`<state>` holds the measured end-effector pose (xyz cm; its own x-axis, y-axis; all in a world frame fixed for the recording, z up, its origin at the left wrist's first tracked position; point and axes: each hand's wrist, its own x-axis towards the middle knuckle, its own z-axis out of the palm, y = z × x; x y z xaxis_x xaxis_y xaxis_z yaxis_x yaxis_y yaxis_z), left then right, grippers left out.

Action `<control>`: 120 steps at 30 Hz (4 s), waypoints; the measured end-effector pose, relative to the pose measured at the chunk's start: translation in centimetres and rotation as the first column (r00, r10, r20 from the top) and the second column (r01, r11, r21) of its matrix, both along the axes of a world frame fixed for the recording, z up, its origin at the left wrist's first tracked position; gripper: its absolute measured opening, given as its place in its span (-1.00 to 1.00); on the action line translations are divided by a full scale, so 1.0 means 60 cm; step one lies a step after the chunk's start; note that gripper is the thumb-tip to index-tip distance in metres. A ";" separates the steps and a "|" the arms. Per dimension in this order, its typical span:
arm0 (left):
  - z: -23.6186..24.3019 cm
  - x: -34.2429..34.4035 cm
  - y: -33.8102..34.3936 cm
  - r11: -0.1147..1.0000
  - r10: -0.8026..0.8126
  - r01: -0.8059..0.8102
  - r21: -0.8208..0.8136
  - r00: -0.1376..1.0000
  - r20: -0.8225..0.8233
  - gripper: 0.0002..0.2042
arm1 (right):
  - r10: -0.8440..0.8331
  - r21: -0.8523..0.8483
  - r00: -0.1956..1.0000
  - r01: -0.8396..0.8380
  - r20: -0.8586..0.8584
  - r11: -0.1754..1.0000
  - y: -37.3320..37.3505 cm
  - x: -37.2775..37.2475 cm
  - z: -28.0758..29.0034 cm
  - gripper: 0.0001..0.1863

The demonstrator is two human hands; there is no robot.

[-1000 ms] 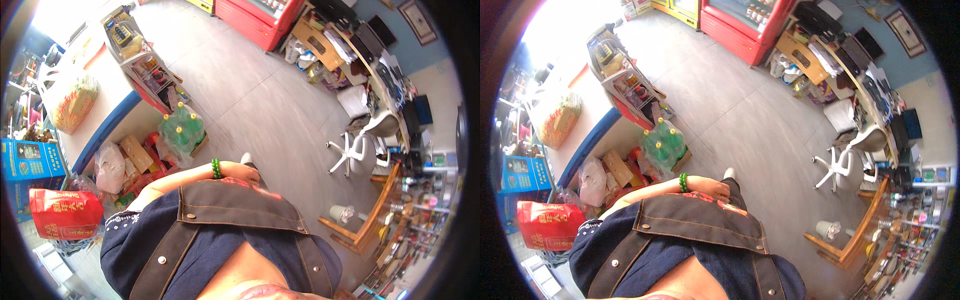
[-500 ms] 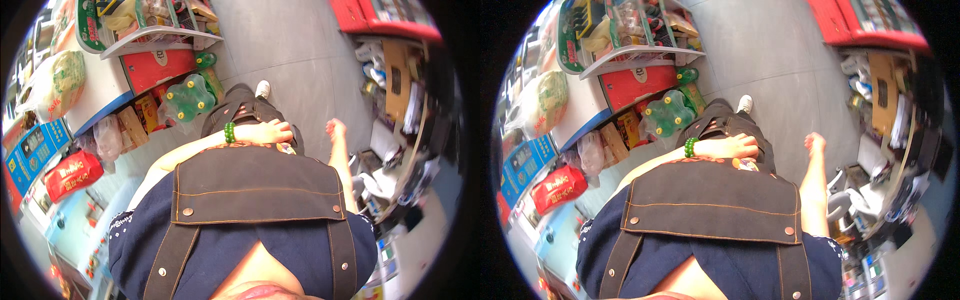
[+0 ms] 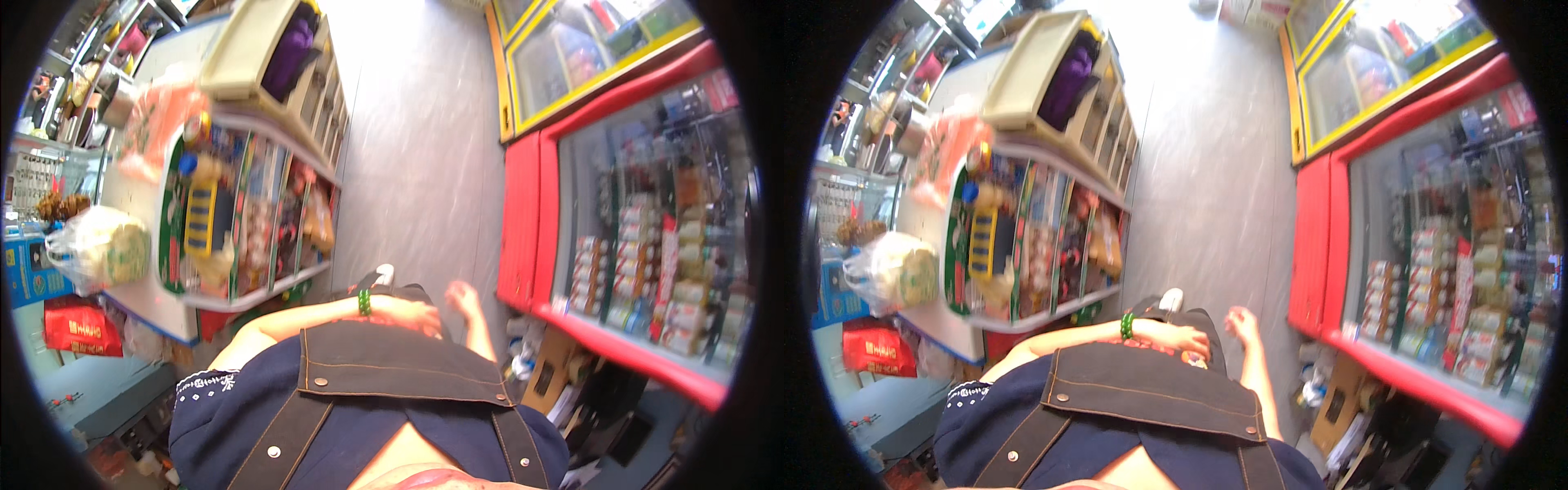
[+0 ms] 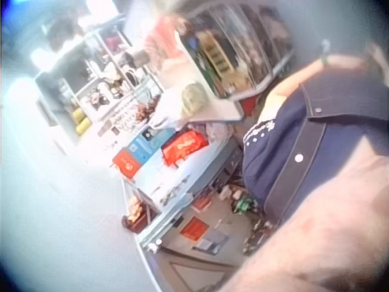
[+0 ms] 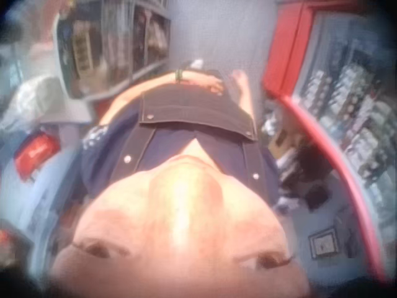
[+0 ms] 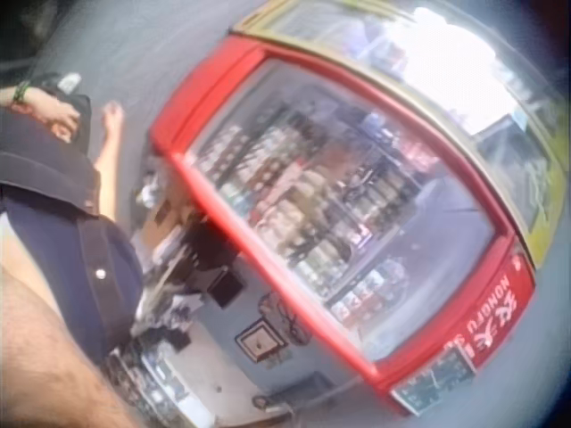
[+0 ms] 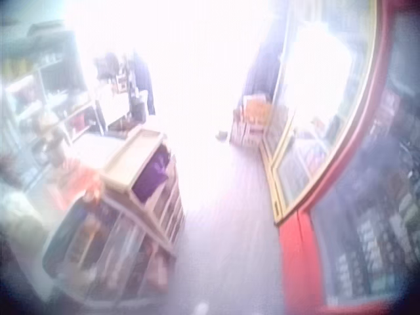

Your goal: The person carries a bowl of noodles outside, places it on a table, then returns inside to handle a power strip and cord. They later pick up a pot and transfer its contents into a smaller container on the counter.

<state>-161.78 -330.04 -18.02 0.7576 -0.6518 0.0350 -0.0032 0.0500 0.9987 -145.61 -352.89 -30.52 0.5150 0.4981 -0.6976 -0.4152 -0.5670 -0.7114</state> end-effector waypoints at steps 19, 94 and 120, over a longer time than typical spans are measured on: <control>0.069 0.708 0.699 0.960 0.280 -0.268 0.084 0.935 -0.217 -0.53 | -0.158 -0.070 0.986 0.161 0.050 0.984 0.763 0.946 -0.113 -0.89; 0.074 2.655 3.881 0.596 0.790 -0.613 0.518 0.563 -0.243 -0.80 | -0.647 0.081 0.761 0.649 -0.050 0.756 3.506 2.630 -0.171 -0.84; -0.100 3.836 3.805 0.816 0.324 -0.196 0.544 0.934 -0.150 -0.82 | -0.936 -0.205 -0.171 0.972 -0.307 -0.111 3.686 3.249 -0.280 -0.84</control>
<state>68.36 -101.75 -24.01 0.8456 -0.3034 -0.4392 0.2856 -0.4379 0.8524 49.34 -131.73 -47.31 0.2857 -0.3049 -0.9085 -0.5928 0.6887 -0.4175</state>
